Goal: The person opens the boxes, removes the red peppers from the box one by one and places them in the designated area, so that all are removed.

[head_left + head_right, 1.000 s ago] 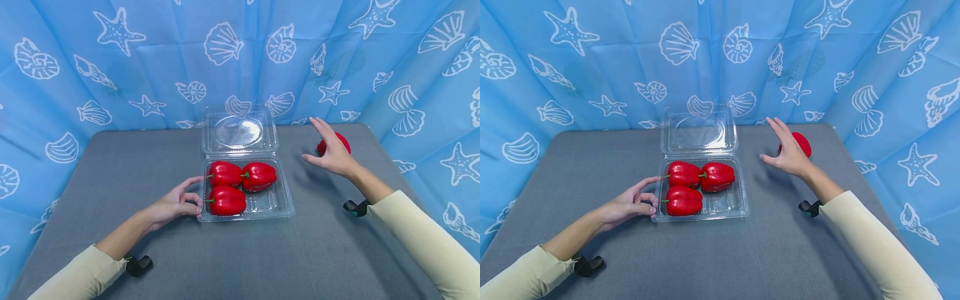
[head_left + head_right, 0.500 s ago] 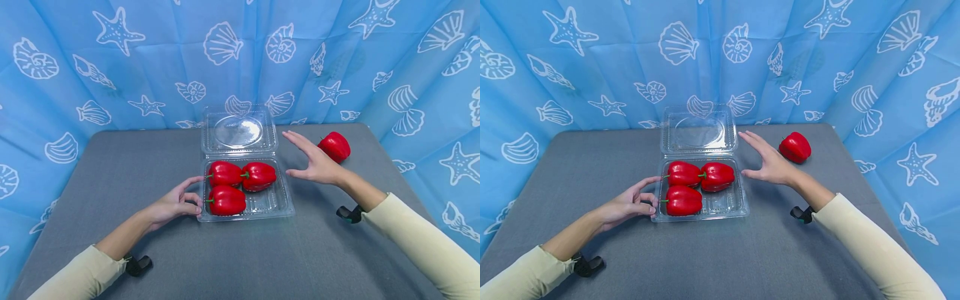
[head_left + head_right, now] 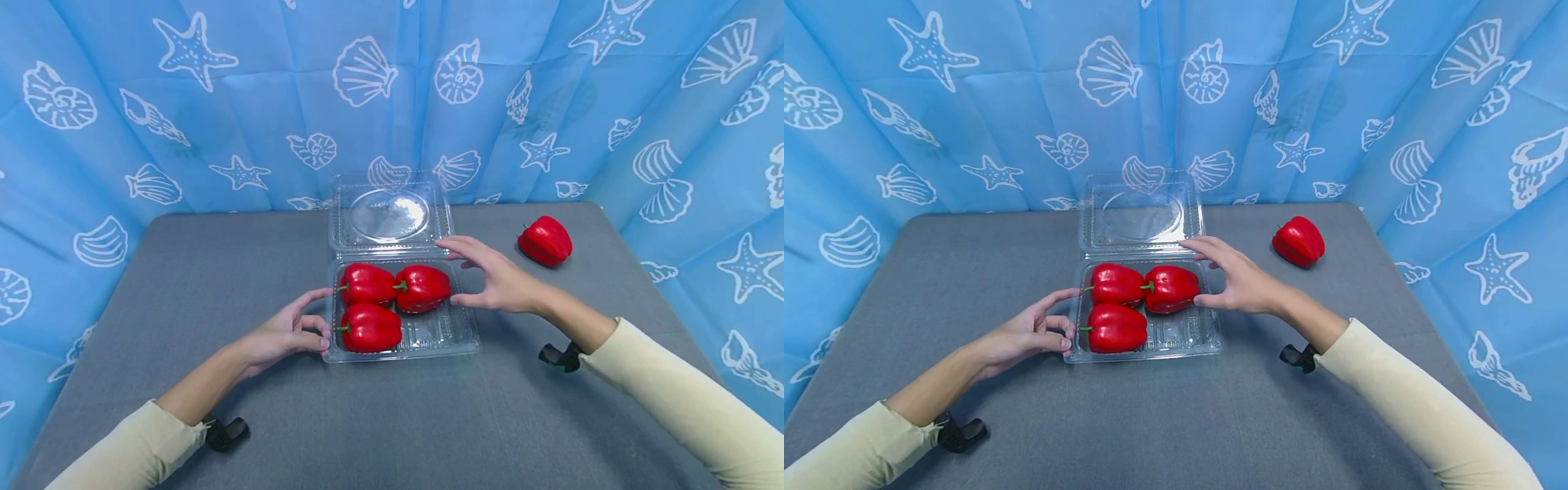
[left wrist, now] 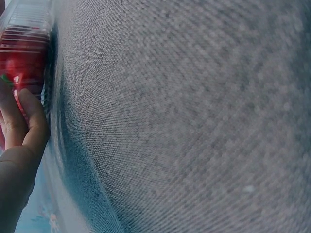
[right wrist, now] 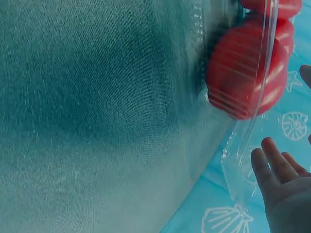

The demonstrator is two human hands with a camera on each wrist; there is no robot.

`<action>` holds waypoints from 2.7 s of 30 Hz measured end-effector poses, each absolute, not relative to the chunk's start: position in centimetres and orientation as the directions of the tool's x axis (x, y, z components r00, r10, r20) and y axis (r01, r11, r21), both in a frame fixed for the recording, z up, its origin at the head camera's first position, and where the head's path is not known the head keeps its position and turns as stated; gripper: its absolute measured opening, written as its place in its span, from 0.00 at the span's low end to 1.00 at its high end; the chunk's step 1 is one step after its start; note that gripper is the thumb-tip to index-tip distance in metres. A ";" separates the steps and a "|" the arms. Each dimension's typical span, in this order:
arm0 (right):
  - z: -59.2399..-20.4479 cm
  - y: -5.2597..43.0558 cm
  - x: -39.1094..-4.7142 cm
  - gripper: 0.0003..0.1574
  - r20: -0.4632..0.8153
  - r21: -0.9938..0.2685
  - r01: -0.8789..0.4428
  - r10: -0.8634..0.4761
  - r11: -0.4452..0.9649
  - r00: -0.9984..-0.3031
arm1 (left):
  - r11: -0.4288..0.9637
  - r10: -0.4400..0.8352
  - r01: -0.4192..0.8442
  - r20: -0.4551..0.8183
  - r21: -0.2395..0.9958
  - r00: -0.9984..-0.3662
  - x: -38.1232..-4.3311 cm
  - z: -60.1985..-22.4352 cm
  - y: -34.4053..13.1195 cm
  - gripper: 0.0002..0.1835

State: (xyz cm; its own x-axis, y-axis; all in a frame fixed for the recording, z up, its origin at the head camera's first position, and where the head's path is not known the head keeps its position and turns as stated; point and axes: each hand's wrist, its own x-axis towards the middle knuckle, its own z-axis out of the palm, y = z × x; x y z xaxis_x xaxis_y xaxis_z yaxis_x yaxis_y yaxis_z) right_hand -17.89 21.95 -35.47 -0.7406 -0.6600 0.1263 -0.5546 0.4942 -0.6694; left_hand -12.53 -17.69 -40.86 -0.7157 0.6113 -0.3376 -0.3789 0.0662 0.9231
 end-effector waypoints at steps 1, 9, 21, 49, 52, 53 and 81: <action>-35.5 21.8 -17.8 0.57 0.118 -0.674 -0.551 -0.665 0.492 -0.738 | 0.067 0.612 -0.379 -0.338 0.923 -0.715 -12.5 -40.9 -17.7 0.46; -36.1 21.0 -17.6 0.54 0.092 -0.665 -0.559 -0.689 0.495 -0.719 | 0.072 0.610 -0.382 -0.343 0.922 -0.714 -12.6 -40.9 -17.7 0.46; -37.1 19.4 -18.3 0.54 0.054 -0.652 -0.564 -0.711 0.506 -0.701 | 0.063 0.612 -0.388 -0.343 0.920 -0.713 -12.5 -40.8 -17.8 0.47; -37.3 18.8 -18.4 0.48 0.011 -0.660 -0.544 -0.717 0.518 -0.697 | 0.049 0.631 -0.395 -0.335 0.917 -0.700 -12.7 -40.9 -17.8 0.46; -37.0 18.9 -18.4 0.48 0.012 -0.664 -0.542 -0.718 0.514 -0.696 | 0.051 0.631 -0.394 -0.335 0.918 -0.699 -12.7 -40.9 -17.9 0.46; -36.9 18.9 -18.3 0.48 0.012 -0.668 -0.540 -0.718 0.512 -0.696 | 0.051 0.630 -0.394 -0.336 0.918 -0.700 -12.7 -40.9 -17.9 0.46; -33.6 21.6 -17.8 0.48 0.067 -0.662 -0.532 -0.665 0.528 -0.744 | 0.037 0.632 -0.379 -0.316 0.925 -0.708 -12.5 -41.1 -17.7 0.46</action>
